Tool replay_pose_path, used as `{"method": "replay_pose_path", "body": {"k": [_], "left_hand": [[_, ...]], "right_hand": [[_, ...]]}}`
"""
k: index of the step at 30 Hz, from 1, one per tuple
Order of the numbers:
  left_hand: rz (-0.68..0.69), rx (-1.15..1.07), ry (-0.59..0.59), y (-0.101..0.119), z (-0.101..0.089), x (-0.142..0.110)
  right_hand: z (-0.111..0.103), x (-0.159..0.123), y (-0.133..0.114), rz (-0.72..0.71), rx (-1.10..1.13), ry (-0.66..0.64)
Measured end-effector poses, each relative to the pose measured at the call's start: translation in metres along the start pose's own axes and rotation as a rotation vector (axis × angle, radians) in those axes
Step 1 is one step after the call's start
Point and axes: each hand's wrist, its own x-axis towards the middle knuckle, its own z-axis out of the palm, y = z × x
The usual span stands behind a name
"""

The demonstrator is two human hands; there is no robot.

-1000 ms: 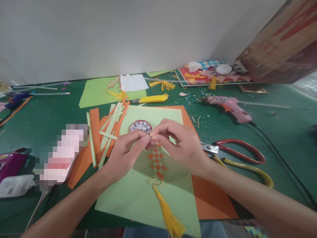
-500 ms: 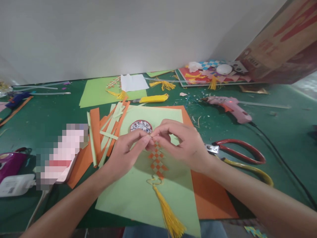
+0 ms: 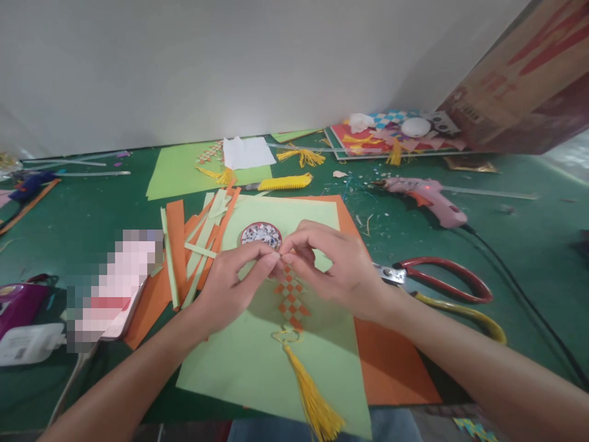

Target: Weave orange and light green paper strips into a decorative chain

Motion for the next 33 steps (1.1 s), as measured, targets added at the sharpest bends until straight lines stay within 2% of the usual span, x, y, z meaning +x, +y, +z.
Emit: {"method": "replay_pose_path", "body": {"k": [5, 20, 33], "left_hand": [[0.004, 0.012, 0.006, -0.0008, -0.0001, -0.0011], [-0.052, -0.039, -0.019, -0.0030, 0.0000, -0.0016], [-0.030, -0.045, -0.030, -0.0018, -0.0006, -0.0003]], "right_hand": [[-0.0014, 0.0002, 0.0004, -0.053, -0.021, -0.013], [-0.0024, 0.0000, 0.0013, -0.055, -0.015, -0.014], [-0.0013, 0.0000, 0.0020, -0.047, -0.011, -0.009]]}}
